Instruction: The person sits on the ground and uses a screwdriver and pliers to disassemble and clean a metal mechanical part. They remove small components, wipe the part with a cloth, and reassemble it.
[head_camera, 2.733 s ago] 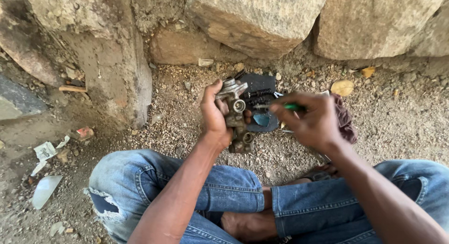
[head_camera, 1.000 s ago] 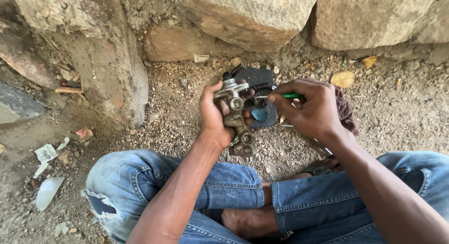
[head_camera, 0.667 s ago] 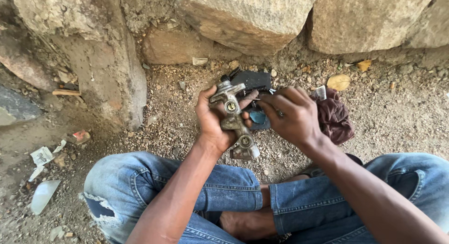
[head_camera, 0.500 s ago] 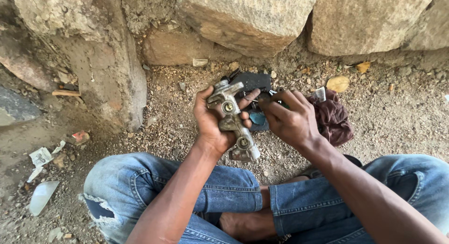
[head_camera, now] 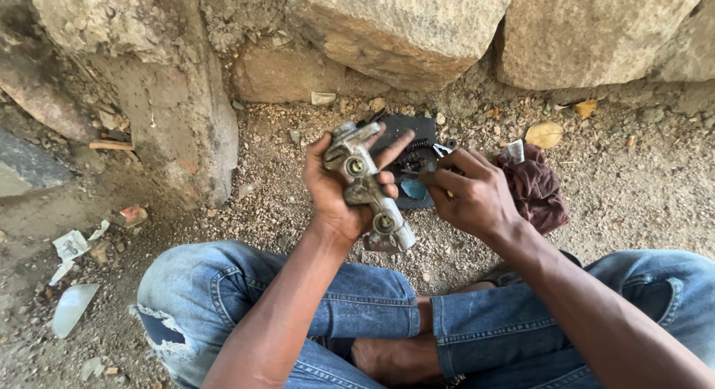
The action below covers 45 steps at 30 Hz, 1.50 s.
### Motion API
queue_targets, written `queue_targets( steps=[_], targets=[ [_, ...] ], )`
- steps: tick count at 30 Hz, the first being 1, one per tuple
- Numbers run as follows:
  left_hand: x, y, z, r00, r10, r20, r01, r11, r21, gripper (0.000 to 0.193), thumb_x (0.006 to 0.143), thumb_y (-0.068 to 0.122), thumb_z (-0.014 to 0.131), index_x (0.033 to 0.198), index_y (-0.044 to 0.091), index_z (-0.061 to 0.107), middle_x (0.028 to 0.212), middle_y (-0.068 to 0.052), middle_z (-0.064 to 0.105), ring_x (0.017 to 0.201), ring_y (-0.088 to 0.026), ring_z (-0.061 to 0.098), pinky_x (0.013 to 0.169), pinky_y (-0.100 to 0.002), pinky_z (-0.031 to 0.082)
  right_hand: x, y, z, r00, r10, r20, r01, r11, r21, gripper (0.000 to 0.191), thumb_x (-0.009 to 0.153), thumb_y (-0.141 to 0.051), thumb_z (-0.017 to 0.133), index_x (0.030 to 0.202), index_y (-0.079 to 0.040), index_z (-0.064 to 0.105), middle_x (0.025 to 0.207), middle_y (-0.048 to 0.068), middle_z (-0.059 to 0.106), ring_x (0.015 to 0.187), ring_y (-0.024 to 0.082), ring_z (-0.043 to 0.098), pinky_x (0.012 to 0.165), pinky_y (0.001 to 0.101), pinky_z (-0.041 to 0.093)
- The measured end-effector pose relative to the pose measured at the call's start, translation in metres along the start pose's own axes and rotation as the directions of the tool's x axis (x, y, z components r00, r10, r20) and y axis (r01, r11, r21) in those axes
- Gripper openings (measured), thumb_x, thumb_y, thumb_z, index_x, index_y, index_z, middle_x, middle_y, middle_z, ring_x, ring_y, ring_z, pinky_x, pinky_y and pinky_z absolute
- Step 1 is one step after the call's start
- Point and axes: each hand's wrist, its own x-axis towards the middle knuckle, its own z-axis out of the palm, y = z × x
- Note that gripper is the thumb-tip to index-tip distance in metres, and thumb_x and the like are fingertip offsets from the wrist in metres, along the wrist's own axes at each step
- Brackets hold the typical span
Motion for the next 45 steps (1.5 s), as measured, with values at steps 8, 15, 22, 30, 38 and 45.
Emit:
queue_targets(
  steps=[8, 15, 22, 30, 38, 45],
  targets=[
    [0.001, -0.004, -0.001, 0.999, 0.011, 0.038, -0.013, 0.998, 0.06, 0.082, 0.092, 0.056, 0.054, 0.15, -0.002, 0.044, 0.153, -0.036, 0.047, 0.065, -0.022, 0.072, 0.056, -0.033, 0.061, 0.009, -0.008, 0.007, 0.639, 0.682, 0.357, -0.768, 0.541, 0.341, 0.019, 0.092, -0.024, 0.074, 0.102, -0.008, 0.077, 0.082, 0.007, 0.077, 0.059, 0.014, 0.068, 0.051, 0.0314, 0.056],
    [0.002, 0.001, 0.004, 0.994, 0.035, 0.104, -0.049, 0.99, 0.134, 0.076, 0.089, 0.052, 0.055, 0.143, -0.001, 0.052, 0.151, -0.029, 0.052, 0.066, -0.023, 0.072, 0.057, -0.037, 0.061, 0.018, 0.0, 0.001, 0.603, 0.665, 0.44, -0.794, 0.553, 0.252, 0.019, 0.089, -0.021, 0.072, 0.099, -0.008, 0.08, 0.091, 0.005, 0.08, 0.067, 0.006, 0.073, 0.062, 0.027, 0.062],
    [0.006, 0.002, 0.001, 0.983, 0.181, -0.033, -0.162, 0.935, 0.315, 0.061, 0.091, 0.049, 0.054, 0.131, 0.004, 0.062, 0.122, -0.019, 0.071, 0.06, -0.024, 0.069, 0.052, -0.038, 0.057, 0.02, -0.011, -0.028, 0.734, 0.595, 0.327, -0.678, 0.668, 0.305, 0.019, 0.089, -0.022, 0.076, 0.1, -0.006, 0.079, 0.079, 0.009, 0.078, 0.055, 0.012, 0.065, 0.045, 0.0311, 0.051],
    [0.011, -0.01, 0.001, 0.984, 0.092, -0.15, -0.071, 0.988, 0.139, 0.049, 0.09, 0.047, 0.051, 0.115, 0.007, 0.061, 0.109, -0.015, 0.07, 0.098, -0.028, 0.075, 0.067, -0.044, 0.064, 0.031, -0.045, -0.022, 0.947, 0.279, 0.159, -0.313, 0.913, 0.261, 0.013, 0.091, -0.017, 0.075, 0.098, -0.006, 0.079, 0.085, 0.009, 0.08, 0.058, 0.009, 0.072, 0.045, 0.0234, 0.057],
    [0.017, -0.01, -0.014, 0.997, -0.071, -0.008, 0.071, 0.978, 0.196, 0.06, 0.094, 0.045, 0.052, 0.126, -0.005, 0.063, 0.112, -0.021, 0.071, 0.098, -0.03, 0.074, 0.081, -0.044, 0.064, 0.044, -0.056, -0.038, 0.974, 0.136, 0.183, -0.144, 0.989, 0.029, 0.009, 0.087, -0.015, 0.076, 0.087, -0.006, 0.077, 0.079, 0.011, 0.078, 0.052, 0.013, 0.068, 0.042, 0.0277, 0.053],
    [0.015, -0.009, -0.017, 0.99, -0.135, 0.026, 0.128, 0.972, 0.196, 0.06, 0.093, 0.047, 0.053, 0.125, -0.003, 0.066, 0.112, -0.023, 0.075, 0.097, -0.03, 0.074, 0.087, -0.043, 0.063, 0.038, -0.059, -0.029, 0.966, 0.175, 0.192, -0.189, 0.98, 0.06, 0.007, 0.088, -0.01, 0.073, 0.088, -0.003, 0.076, 0.078, 0.011, 0.077, 0.047, 0.012, 0.067, 0.036, 0.0267, 0.051]
  ],
)
